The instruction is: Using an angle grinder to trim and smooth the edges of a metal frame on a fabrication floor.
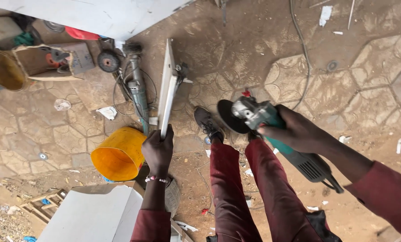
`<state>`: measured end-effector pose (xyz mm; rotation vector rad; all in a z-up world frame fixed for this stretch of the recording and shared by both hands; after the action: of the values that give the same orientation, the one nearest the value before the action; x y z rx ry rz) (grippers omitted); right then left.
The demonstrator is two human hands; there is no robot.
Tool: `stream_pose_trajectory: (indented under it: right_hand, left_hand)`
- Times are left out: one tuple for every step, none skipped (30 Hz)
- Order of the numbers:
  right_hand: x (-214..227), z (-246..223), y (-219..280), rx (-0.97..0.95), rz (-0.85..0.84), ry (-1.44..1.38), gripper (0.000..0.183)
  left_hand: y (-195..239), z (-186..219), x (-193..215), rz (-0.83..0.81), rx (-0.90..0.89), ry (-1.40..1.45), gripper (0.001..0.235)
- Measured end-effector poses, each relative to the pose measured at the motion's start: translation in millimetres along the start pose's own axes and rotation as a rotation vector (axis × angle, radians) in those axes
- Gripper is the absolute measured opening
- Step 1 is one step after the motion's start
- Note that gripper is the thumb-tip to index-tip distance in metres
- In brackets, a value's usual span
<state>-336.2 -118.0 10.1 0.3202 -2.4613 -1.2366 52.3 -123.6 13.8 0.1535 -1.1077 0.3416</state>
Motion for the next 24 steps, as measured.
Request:
stream_pose_trajectory:
  right_hand:
    - [3,2,-1,0.013,-0.006,0.0,0.046]
    - [6,8,-2,-0.014,-0.003,0.013,0.038]
    - [7,18,3,-0.054,-0.012,0.028,0.03]
    - [8,17,4,-0.054,-0.031,0.029,0.03]
    - [16,14,4,-0.029,0.009,0.056,0.031]
    - [25,11,5,-0.004,0.049,0.083,0.031]
    - [26,6,6,0.004,0.041,0.085,0.031]
    - [31,3,7,-0.012,0.065,0.076,0.032]
    - [36,3,12,-0.037,0.092,0.067,0.033]
    - [37,1,16,-0.037,0.086,0.069,0.033]
    - [43,-1,20,-0.032,0.11,0.055,0.031]
    - [48,-3,23,-0.027,0.135,0.041,0.028]
    - [52,-5,29,-0.03,0.137,0.046,0.028]
    - [59,-4,33,-0.06,0.179,0.036,0.03]
    - [67,-3,40,-0.094,0.225,0.027,0.033]
    - [71,-1,47,-0.102,0.231,0.034,0.033]
    - [75,-6,51,-0.048,0.225,-0.049,0.029]
    - [81,-11,56,0.008,0.219,-0.132,0.026]
    - [90,-9,62,0.013,0.235,-0.126,0.026]
    - [102,-5,67,0.009,0.288,-0.08,0.026]
    - [112,-1,73,0.001,0.334,-0.037,0.026]
    - [118,4,78,0.0,0.341,-0.034,0.026]
    - [125,6,83,0.029,0.37,0.054,0.026]
    - [132,9,87,0.056,0.399,0.142,0.027]
  left_hand:
    - [-9,1,7,0.013,0.0,-0.006,0.044]
    - [-17,-3,12,-0.001,0.049,0.016,0.05]
    - [-18,-8,21,-0.026,0.109,0.029,0.057]
    - [-26,-1,33,-0.024,0.12,0.013,0.057]
    - [-28,-16,41,-0.032,0.385,0.051,0.057]
    - [-23,-28,50,-0.039,0.65,0.091,0.057]
    - [-30,-19,59,-0.029,0.654,0.088,0.057]
    - [-30,-16,69,0.038,0.79,0.225,0.045]
    - [-27,-12,77,0.099,0.923,0.362,0.033]
    - [-30,-5,85,0.102,0.927,0.358,0.033]
    - [-27,-4,91,0.192,1.049,0.504,0.013]
    - [-24,-1,94,0.284,1.168,0.65,0.016]
    - [-26,4,98,0.281,1.173,0.652,0.016]
    - [-19,4,101,0.305,1.281,0.63,0.014]
    - [-12,6,103,0.322,1.391,0.605,0.014]
    - [-9,4,103,0.311,1.399,0.606,0.014]
    - [-3,2,99,0.395,1.463,0.715,0.018]
    - [2,1,93,0.48,1.525,0.823,0.026]
    - [5,-8,86,0.469,1.527,0.838,0.026]
    - [8,-17,79,0.49,1.542,0.878,0.016]
    - [13,-27,75,0.516,1.558,0.908,0.01]
    - [14,-27,69,0.508,1.56,0.914,0.01]
    - [16,-27,62,0.513,1.586,0.966,0.018]
    - [18,-27,54,0.518,1.612,1.018,0.031]
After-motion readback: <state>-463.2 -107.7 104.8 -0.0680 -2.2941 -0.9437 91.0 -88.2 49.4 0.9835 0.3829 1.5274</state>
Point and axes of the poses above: each hand's wrist, its own y-axis away from the middle knuckle, its own x-axis out of the back of the hand, z = x × y, the point moved 10 cm from there along -y, towards the middle knuckle, and after that the axes turned 12 degrees about z, right-handed, at the moved point
